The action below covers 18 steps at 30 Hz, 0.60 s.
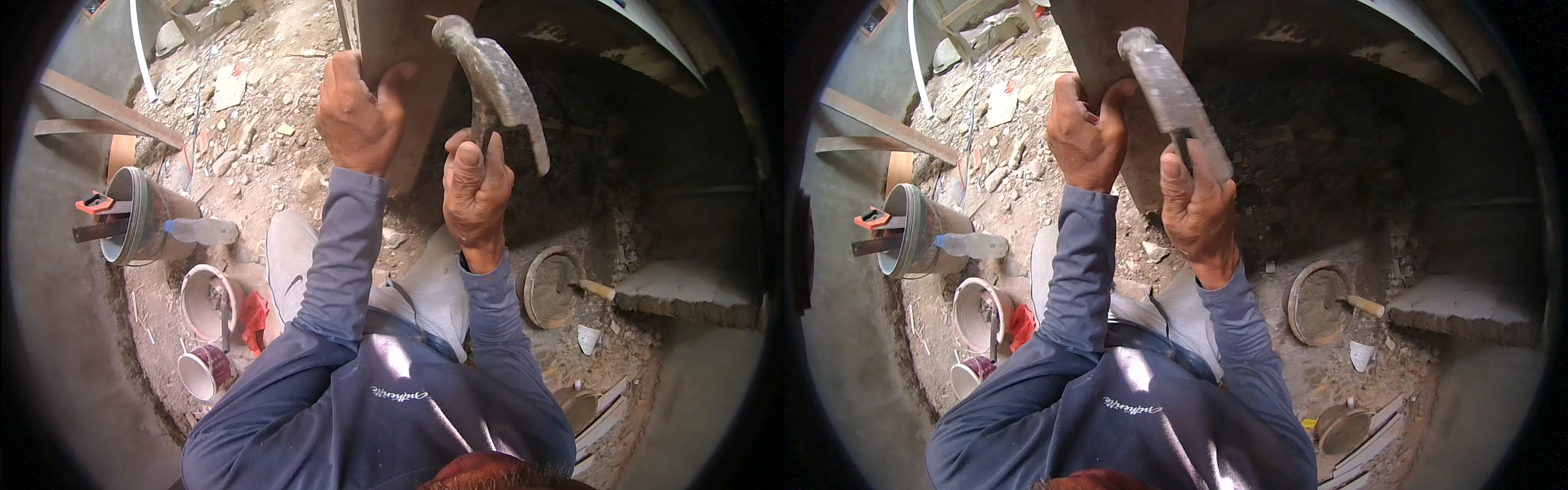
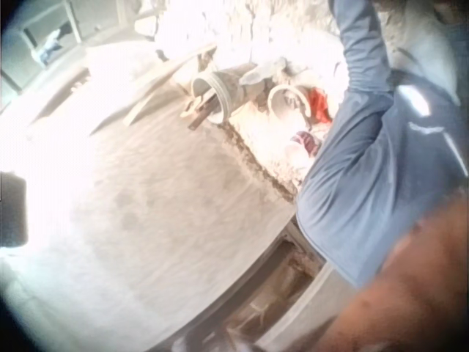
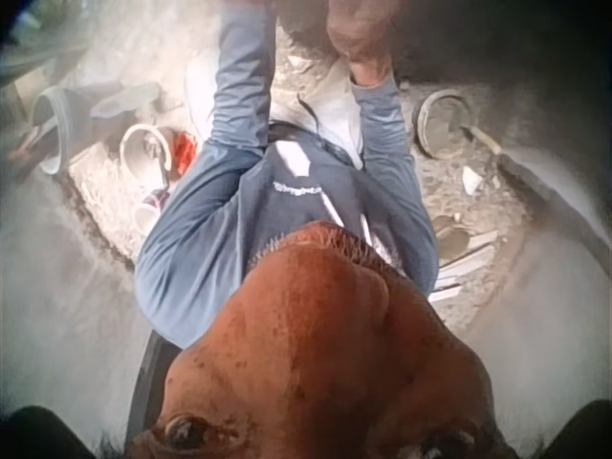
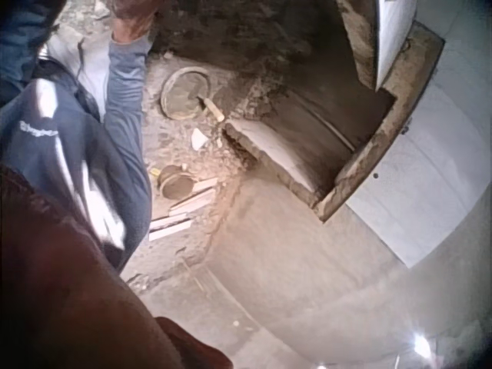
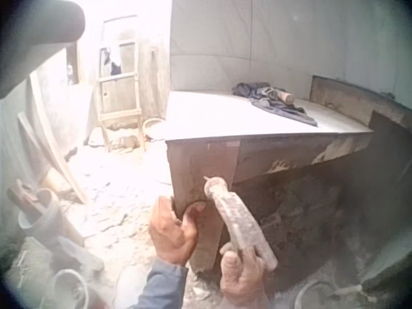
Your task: The person applies adhesive to a wooden board and a wall surface using a trowel, then hammers the board into place.
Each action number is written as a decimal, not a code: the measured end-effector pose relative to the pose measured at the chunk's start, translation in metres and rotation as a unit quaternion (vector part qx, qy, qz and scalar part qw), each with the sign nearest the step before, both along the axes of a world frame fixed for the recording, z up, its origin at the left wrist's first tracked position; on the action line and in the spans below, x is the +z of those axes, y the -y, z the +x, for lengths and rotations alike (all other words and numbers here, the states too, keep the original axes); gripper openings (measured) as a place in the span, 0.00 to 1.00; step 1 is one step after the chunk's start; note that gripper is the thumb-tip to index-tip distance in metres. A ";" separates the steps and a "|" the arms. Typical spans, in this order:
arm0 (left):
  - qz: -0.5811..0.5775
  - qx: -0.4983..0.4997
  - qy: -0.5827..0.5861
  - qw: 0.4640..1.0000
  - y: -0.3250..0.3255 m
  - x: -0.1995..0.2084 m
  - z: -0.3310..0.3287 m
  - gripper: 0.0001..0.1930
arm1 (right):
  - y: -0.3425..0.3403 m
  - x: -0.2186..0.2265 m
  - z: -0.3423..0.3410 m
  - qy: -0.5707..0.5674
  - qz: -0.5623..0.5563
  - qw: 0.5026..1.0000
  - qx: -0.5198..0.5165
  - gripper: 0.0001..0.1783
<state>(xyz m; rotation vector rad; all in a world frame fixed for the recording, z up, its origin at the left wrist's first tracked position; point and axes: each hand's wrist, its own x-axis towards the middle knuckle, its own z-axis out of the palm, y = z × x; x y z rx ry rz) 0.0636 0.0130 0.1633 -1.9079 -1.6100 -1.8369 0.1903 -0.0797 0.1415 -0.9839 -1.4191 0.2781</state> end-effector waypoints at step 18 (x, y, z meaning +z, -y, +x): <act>-0.049 -0.009 0.008 0.999 0.005 0.003 -0.005 0.21 | 0.027 0.021 0.000 -0.070 0.075 0.990 0.094 0.36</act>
